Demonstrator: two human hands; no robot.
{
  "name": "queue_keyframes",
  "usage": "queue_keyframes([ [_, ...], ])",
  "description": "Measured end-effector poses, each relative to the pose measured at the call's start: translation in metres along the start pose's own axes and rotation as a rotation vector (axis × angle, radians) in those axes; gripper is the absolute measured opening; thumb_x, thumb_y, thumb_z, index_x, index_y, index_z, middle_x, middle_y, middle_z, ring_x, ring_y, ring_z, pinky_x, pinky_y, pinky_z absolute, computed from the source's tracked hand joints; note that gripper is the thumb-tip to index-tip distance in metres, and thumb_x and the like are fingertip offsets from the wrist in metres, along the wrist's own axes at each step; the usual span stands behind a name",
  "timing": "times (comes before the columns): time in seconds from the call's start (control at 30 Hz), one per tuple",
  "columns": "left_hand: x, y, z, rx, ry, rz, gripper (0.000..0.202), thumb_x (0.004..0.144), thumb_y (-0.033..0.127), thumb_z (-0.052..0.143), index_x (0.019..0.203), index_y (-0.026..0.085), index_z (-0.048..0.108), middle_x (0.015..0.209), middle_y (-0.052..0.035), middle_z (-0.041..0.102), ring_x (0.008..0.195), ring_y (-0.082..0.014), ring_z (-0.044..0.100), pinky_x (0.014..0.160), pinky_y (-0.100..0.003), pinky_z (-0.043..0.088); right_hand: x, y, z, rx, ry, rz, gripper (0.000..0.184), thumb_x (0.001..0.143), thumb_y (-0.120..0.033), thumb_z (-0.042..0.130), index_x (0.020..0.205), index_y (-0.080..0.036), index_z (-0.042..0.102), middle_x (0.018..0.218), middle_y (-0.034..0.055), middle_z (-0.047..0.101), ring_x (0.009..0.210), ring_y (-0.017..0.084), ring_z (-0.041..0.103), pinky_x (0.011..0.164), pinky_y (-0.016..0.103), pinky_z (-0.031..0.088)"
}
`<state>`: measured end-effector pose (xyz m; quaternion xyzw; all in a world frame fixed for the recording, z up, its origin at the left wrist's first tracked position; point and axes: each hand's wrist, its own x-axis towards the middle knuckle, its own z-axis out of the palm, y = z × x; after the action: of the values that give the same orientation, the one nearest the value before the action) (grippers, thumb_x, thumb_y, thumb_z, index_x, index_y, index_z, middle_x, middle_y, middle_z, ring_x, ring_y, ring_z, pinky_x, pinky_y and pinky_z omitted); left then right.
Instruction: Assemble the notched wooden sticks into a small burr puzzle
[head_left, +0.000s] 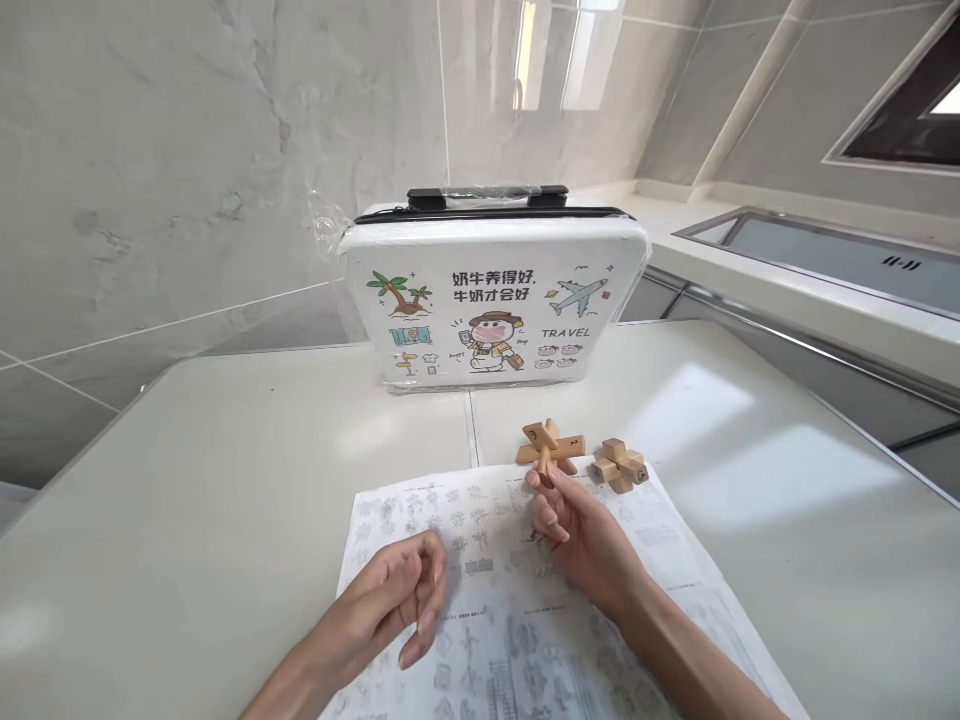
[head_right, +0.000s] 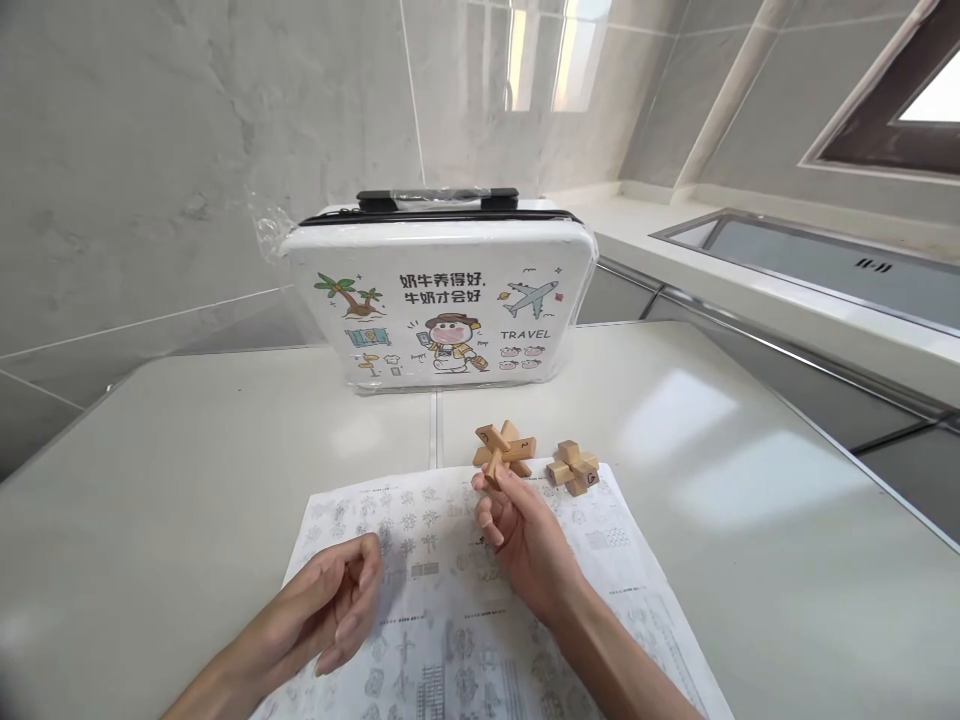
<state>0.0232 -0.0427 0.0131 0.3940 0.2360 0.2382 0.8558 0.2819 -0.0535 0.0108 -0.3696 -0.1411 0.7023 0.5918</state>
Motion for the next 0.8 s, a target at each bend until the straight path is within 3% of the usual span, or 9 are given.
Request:
queue_keyframes([
  [0.53, 0.000, 0.000, 0.000, -0.006, 0.031, 0.005, 0.041, 0.100, 0.057, 0.064, 0.090, 0.018, 0.058, 0.070, 0.0023, 0.053, 0.048, -0.0058, 0.041, 0.050, -0.021, 0.043, 0.006, 0.007, -0.007, 0.251, 0.099, -0.061, 0.022, 0.094, -0.028, 0.082, 0.111, -0.023, 0.070, 0.108, 0.0013, 0.072, 0.058, 0.005, 0.055, 0.046, 0.012, 0.054],
  [0.8, 0.001, -0.001, 0.000, -0.045, 0.042, 0.000, 0.038, 0.099, 0.054, 0.068, 0.092, 0.017, 0.061, 0.071, 0.0025, 0.053, 0.050, -0.0057, 0.040, 0.054, -0.022, 0.041, 0.008, 0.007, -0.012, 0.339, 0.114, -0.027, 0.016, 0.095, -0.025, 0.079, 0.105, -0.021, 0.067, 0.105, 0.0015, 0.072, 0.054, 0.004, 0.052, 0.043, 0.012, 0.053],
])
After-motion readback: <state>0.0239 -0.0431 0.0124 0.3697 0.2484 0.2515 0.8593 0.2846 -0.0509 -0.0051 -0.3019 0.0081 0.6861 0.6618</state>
